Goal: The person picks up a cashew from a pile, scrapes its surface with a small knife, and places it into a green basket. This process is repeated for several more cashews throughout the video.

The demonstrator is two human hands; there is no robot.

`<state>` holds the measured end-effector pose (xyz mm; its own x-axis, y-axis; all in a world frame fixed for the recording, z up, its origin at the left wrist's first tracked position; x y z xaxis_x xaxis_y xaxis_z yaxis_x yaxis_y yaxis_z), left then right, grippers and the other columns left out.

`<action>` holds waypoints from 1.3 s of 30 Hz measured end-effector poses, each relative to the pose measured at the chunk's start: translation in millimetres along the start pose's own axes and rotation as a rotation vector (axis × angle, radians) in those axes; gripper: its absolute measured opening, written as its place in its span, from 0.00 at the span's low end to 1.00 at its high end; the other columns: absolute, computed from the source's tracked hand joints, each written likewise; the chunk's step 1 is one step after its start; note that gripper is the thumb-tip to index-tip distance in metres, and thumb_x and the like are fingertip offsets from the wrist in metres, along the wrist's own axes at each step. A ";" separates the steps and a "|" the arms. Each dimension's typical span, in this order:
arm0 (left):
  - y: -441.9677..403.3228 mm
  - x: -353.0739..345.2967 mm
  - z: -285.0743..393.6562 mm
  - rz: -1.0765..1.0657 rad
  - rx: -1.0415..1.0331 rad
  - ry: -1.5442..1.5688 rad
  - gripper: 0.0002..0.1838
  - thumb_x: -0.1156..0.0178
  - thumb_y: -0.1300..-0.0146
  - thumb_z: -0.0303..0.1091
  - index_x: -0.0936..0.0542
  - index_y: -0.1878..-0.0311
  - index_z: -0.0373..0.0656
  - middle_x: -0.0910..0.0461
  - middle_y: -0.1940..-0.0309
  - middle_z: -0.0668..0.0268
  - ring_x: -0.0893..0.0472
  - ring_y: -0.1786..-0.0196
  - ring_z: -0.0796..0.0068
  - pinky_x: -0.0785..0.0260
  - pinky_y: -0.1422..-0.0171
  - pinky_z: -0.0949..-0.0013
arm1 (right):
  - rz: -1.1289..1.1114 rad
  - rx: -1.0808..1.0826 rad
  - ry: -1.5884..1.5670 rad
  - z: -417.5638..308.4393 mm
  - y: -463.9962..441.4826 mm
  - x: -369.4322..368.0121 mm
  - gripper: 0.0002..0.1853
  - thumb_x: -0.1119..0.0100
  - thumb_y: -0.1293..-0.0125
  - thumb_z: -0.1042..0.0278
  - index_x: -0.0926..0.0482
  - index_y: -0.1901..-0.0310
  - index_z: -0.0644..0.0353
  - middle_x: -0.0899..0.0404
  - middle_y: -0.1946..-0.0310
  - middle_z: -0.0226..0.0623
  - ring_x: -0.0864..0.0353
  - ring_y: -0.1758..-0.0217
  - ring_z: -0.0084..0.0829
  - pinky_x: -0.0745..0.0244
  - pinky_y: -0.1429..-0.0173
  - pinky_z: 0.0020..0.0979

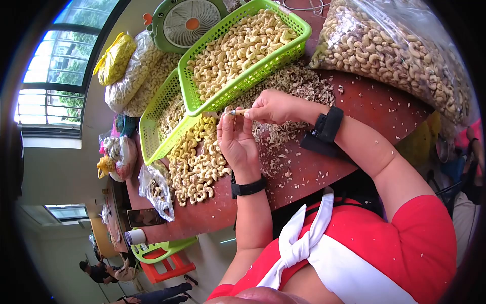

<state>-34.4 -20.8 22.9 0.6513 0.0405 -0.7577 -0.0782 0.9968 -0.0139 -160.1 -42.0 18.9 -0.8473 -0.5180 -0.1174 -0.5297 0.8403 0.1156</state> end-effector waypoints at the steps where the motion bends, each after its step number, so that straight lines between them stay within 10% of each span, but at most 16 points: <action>1: 0.1 0.3 0.1 0.002 -0.001 -0.001 0.09 0.49 0.45 0.24 0.31 0.60 0.35 0.27 0.64 0.60 0.25 0.60 0.68 0.27 0.58 0.69 | -0.006 0.005 0.002 0.2 -0.2 -0.7 0.17 0.50 0.42 0.59 0.30 0.84 0.59 0.39 0.90 0.21 0.46 0.89 0.12 0.53 0.86 0.17; 39: -1.4 8.0 -1.3 0.084 0.033 -0.033 0.09 0.50 0.47 0.26 0.30 0.62 0.36 0.27 0.69 0.63 0.26 0.64 0.73 0.28 0.59 0.72 | 0.060 0.016 0.148 1.8 -0.9 -1.0 0.15 0.50 0.42 0.59 0.24 0.77 0.62 0.39 0.90 0.20 0.46 0.87 0.12 0.52 0.84 0.18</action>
<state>-30.0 -21.9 16.0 0.6682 0.1259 -0.7333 -0.1091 0.9915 0.0709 -158.7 -42.0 17.1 -0.8744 -0.4838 0.0362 -0.4784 0.8722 0.1019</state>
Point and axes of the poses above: each hand's wrist, its own y-axis away from the middle knuckle, its own x-axis out of the back of the hand, z = x × y, the point moved 3 cm from there along -y, towards the middle knuckle
